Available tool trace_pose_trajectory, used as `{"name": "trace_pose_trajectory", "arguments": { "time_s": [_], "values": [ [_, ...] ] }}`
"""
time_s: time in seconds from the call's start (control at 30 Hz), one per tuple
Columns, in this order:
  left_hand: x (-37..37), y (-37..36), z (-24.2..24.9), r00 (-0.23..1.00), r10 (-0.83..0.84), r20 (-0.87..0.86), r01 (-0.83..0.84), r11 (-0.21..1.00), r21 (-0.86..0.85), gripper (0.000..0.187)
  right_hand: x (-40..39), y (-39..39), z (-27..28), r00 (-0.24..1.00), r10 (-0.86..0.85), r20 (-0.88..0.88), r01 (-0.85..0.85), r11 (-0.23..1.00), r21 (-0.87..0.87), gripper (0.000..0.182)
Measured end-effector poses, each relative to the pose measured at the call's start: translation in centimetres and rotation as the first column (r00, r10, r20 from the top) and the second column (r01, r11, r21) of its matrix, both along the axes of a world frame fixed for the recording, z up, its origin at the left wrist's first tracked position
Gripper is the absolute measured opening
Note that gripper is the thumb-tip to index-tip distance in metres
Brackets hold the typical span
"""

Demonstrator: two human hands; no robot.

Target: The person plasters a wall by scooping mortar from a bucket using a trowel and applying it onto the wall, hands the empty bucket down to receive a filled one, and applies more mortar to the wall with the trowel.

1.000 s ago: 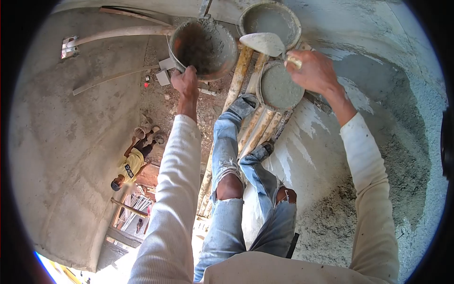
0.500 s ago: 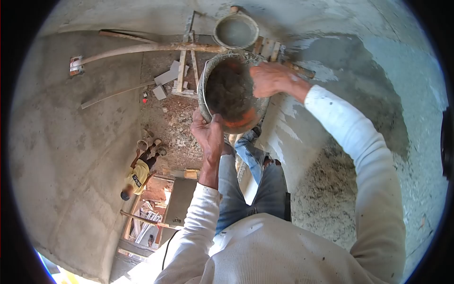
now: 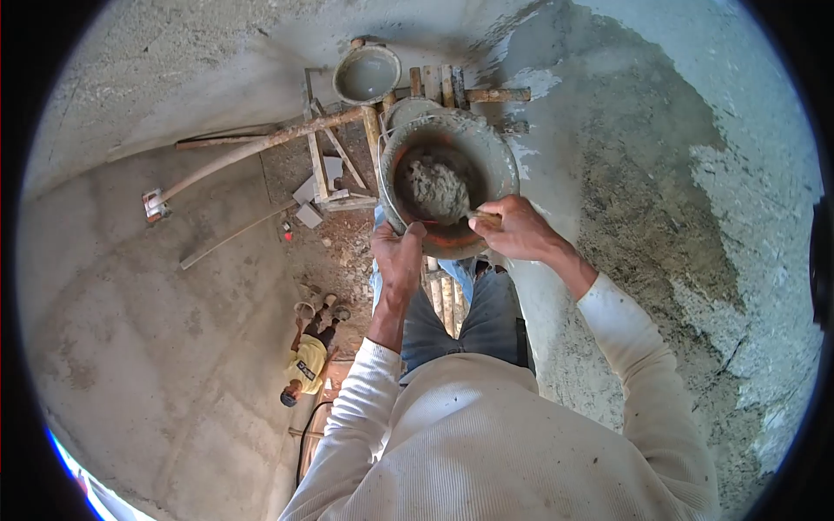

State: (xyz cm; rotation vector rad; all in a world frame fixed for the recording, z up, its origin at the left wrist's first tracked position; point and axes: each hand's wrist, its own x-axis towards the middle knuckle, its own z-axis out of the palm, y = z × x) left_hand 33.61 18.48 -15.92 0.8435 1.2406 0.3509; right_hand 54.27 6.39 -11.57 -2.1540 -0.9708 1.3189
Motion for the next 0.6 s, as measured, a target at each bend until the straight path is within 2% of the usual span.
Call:
{"name": "trace_pose_trajectory", "arguments": {
  "time_s": [0.03, 0.07, 0.13, 0.17, 0.27, 0.3, 0.4, 0.43, 0.53, 0.57, 0.6],
  "values": [
    [0.6, -0.6, 1.0, 1.000, 0.007, 0.016, -0.006, 1.000, -0.008, 0.018, 1.4, 1.8, 6.1, 0.962, 0.163, 0.219, -0.117, 0.971, -0.206, 0.022],
    [1.0, -1.3, 2.2, 0.998, -0.055, 0.005, 0.055, 0.998, 0.027, 0.019, 1.8, 1.0, 6.8, 0.898, 0.217, 0.383, -0.165, 0.973, -0.164, 0.020],
    [1.9, -2.7, 4.5, 0.984, -0.176, -0.021, 0.177, 0.979, 0.100, 0.020, 3.3, -0.2, 7.0, 0.679, 0.278, 0.679, -0.270, 0.955, -0.122, 0.017],
    [2.6, -3.1, 5.1, 0.969, -0.237, -0.076, 0.245, 0.962, 0.118, 0.019, 3.7, 0.0, 6.7, 0.621, 0.421, 0.661, -0.388, 0.898, -0.207, 0.015],
    [4.0, -2.2, 6.2, 0.905, -0.422, -0.059, 0.426, 0.895, 0.131, 0.022, 2.3, -3.4, 9.0, 0.467, 0.509, 0.724, -0.579, 0.794, -0.185, 0.013],
    [4.8, -2.5, 7.8, 0.911, -0.410, -0.053, 0.413, 0.899, 0.147, 0.020, 2.5, -4.5, 11.2, 0.469, 0.509, 0.722, -0.601, 0.782, -0.162, 0.010],
    [5.9, -4.0, 9.0, 0.851, -0.501, -0.159, 0.526, 0.813, 0.250, 0.015, 3.5, -6.2, 14.2, 0.440, 0.342, 0.830, -0.406, 0.901, -0.156, 0.010],
    [6.5, -4.2, 10.5, 0.839, -0.526, -0.137, 0.541, 0.786, 0.299, 0.015, 3.7, -6.9, 13.7, 0.470, 0.310, 0.826, -0.360, 0.922, -0.142, 0.011],
    [7.8, -4.6, 11.2, 0.809, -0.563, -0.166, 0.587, 0.763, 0.272, 0.016, 0.6, -10.1, 13.7, 0.523, 0.388, 0.759, -0.552, 0.833, -0.046, 0.012],
    [8.2, -5.0, 11.4, 0.800, -0.573, -0.175, 0.599, 0.758, 0.256, 0.016, 1.4, -11.3, 14.4, 0.534, 0.530, 0.658, -0.517, 0.821, -0.241, 0.034],
    [8.2, -5.7, 11.7, 0.804, -0.576, -0.147, 0.593, 0.760, 0.266, 0.016, 2.3, -12.0, 14.6, 0.554, 0.425, 0.716, -0.410, 0.888, -0.210, 0.025]
  ]
}}
